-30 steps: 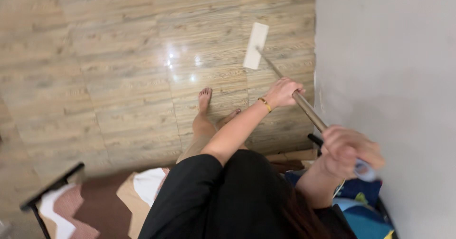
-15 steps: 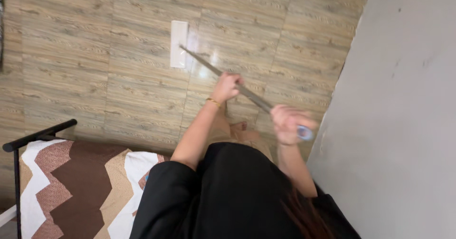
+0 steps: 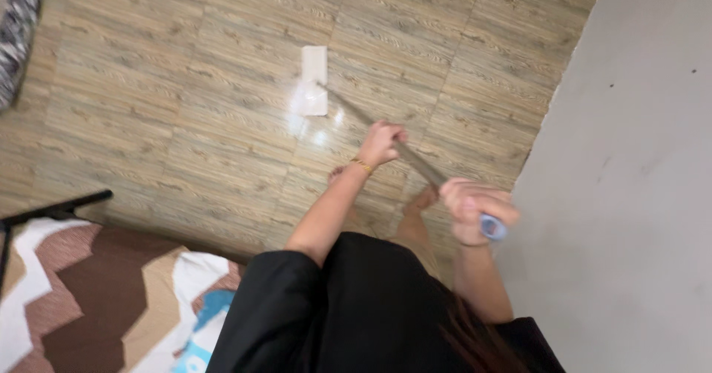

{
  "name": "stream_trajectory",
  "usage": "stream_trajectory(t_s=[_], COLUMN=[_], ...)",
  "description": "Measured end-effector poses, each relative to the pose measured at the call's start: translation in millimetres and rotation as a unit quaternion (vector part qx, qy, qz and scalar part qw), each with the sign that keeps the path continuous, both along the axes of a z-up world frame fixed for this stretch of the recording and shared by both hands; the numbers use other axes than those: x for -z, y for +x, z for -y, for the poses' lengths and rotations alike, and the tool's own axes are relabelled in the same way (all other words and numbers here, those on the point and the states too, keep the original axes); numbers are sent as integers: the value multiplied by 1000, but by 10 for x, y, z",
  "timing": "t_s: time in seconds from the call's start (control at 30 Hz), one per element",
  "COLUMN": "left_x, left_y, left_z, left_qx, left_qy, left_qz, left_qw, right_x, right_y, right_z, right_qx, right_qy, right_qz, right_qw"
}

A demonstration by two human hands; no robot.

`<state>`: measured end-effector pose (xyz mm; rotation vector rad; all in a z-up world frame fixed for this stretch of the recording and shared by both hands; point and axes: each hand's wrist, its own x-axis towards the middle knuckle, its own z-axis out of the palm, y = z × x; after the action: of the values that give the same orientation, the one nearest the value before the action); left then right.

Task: The person prepares a flat mop by attaching a pad and then mops the tiled floor of a bedroom, navigating around furniture and curtains.

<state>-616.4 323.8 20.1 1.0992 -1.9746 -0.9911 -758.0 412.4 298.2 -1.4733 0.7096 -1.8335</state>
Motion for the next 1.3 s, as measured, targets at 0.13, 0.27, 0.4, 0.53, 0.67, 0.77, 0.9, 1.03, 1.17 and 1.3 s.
stream_trajectory(t_s=[0.13,0.27,0.4,0.53,0.67,0.77,0.9,1.03,1.17,1.3], left_x=[-133,-280,-383,-319,-144,-66,-116,-303,-433,-320], left_y=[-1093,-2291,-3355,-4240,-4866,-5276,-5414,-5158,-4747,-4116], left_z=[-51,-146,-323,-372,-422,-391,-301,-76,60,315], left_qx=[42,51,84,139,185,207,199,210,156,113], left_qy=[14,3,19,11,23,3,1,81,57,-3], left_qz=[-82,-101,-146,-176,-151,-183,-223,-128,-111,-66], left_qw=[996,994,985,974,971,961,954,966,980,991], right_x=[-313,-435,-522,-518,-399,-291,-174,-67,-173,-153], right_y=[-814,-1710,-2535,-3046,-3412,-3630,-3783,-3802,-3813,-3535], right_z=[-157,-290,-475,-575,-590,-556,-421,-206,-141,98], right_qx=[40,69,116,168,203,206,177,152,163,105], right_qy=[41,32,48,35,27,18,3,-63,-11,8], right_qz=[-46,-62,-105,-120,-154,-179,-207,-110,-61,-10], right_qw=[997,995,987,978,967,962,962,980,985,994])
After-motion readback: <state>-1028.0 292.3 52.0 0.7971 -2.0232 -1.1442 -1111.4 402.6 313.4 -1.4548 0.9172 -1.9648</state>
